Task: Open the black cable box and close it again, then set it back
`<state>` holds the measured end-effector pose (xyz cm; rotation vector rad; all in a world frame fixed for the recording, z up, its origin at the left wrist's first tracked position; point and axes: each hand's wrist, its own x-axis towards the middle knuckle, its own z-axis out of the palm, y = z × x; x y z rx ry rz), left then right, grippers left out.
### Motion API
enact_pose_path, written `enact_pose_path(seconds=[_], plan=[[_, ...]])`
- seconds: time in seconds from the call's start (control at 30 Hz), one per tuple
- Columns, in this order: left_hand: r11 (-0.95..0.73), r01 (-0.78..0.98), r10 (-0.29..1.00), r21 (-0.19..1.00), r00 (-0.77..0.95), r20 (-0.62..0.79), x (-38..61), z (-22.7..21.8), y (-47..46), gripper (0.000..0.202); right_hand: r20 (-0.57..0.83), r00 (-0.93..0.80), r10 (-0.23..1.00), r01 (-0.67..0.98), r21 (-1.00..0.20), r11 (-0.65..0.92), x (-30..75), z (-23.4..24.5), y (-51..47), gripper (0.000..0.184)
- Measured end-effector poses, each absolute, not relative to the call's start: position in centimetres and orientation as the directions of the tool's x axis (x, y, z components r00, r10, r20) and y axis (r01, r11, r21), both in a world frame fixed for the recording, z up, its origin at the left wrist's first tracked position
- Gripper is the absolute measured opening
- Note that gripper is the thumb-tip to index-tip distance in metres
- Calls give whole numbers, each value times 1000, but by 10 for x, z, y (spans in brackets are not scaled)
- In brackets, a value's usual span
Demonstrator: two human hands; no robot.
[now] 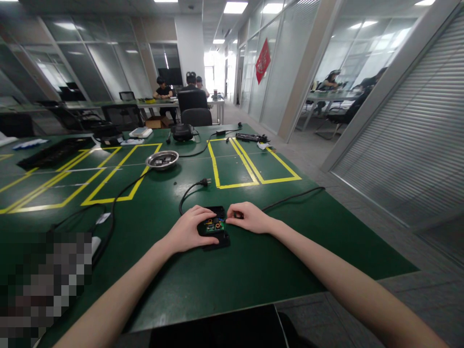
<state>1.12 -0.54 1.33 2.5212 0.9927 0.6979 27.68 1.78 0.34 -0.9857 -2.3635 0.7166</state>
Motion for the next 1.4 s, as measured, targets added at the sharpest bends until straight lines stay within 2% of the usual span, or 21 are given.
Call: enact_pose_path(seconds=[0.17, 0.43, 0.9, 1.13, 1.4], plan=[[-695, 551, 707, 461, 639, 302, 12, 13, -7, 68, 222, -626, 748, 499, -623, 602, 278, 2, 18, 17], [-661, 600, 748, 450, 577, 328, 18, 7, -10, 61, 230, -628, 744, 490, -626, 607, 278, 1, 18, 20], [-635, 684, 771, 360, 536, 344, 19, 6, -16, 62, 210, -616, 759, 499, -642, 583, 278, 4, 17, 17], [-678, 667, 735, 310, 610, 296, 15, 13, -13, 70, 212, -623, 753, 491, -643, 587, 279, 2, 17, 19], [-716, 625, 698, 311, 656, 289, 13, 15, -10, 72, 208, -622, 755, 488, -651, 582, 280, 1, 18, 20]])
